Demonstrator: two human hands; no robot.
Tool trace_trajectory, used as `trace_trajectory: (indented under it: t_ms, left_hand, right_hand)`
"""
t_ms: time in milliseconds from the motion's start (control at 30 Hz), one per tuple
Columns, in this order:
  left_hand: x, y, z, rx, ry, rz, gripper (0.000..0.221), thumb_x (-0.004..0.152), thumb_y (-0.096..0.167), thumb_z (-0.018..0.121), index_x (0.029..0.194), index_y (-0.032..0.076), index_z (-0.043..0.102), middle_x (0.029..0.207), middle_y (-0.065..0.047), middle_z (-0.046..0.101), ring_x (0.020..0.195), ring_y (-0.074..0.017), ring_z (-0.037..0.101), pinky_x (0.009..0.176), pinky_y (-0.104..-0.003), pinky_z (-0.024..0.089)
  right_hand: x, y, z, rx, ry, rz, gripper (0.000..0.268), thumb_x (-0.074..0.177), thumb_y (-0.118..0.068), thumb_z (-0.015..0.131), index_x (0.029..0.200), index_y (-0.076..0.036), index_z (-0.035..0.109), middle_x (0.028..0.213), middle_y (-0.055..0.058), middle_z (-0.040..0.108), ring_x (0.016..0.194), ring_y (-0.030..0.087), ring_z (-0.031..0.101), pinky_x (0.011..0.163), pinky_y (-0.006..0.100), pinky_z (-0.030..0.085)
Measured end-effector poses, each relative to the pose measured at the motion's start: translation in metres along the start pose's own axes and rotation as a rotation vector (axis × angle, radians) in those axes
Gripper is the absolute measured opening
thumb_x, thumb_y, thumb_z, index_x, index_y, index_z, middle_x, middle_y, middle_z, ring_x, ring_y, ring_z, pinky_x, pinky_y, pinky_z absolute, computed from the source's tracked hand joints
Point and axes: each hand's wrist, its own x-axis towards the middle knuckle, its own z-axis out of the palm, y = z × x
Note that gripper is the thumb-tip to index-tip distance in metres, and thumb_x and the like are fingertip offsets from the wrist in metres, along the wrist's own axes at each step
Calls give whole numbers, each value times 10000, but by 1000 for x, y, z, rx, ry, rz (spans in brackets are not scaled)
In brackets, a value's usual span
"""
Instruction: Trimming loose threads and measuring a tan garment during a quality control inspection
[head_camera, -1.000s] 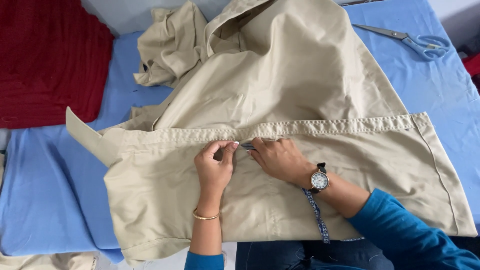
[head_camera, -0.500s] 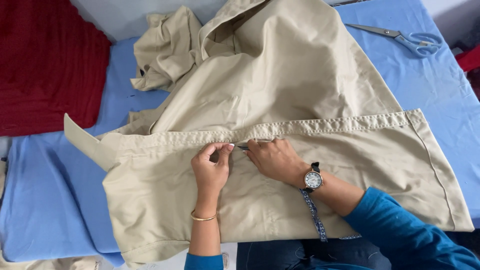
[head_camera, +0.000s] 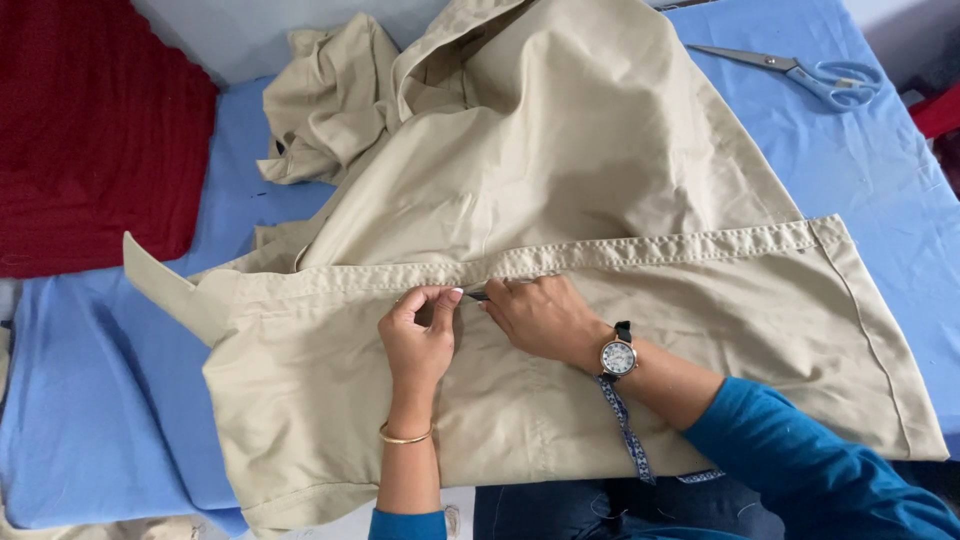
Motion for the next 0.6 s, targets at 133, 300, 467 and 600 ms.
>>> trace_trajectory:
  t_ms: [133,300,467,600]
  left_hand:
    - [-1,-4,-1,62,36,35,159,895,287,817,815,166,750,735,-30,727,772,-268,737,764,-376,589]
    - [-1,31,-12,255,7,306,295,914,242,784,1165,95,733,1118,-82,722,1103,-329,662,999,-466,519]
    - [-8,17,-1,408,-19,301,344,741,356,907,965,114,811,976,-31,769,1126,-273,655,1084,-403,477]
    - [-3,4,6,344,39,190,130,732,220,925,803,217,816,806,59,780,1000,-210,689,1029,-360,498]
  right_hand:
    - [-2,5,5,24,-4,23,257,1016,-336,491,856,-159,587,591,28,641,531,339,722,464,417,560]
    - [-7,22,21,135,41,145,274,1020,-390,520,934,-137,581,614,57,655,551,385,710,476,471,555]
    - [-5,21,19,183,42,152,245,1030,-362,520,979,-131,584,604,67,646,550,385,701,499,482,562]
    - [-7,23,22,165,25,162,243,1025,-378,524,1004,-141,569,634,70,669,579,385,712,515,493,566]
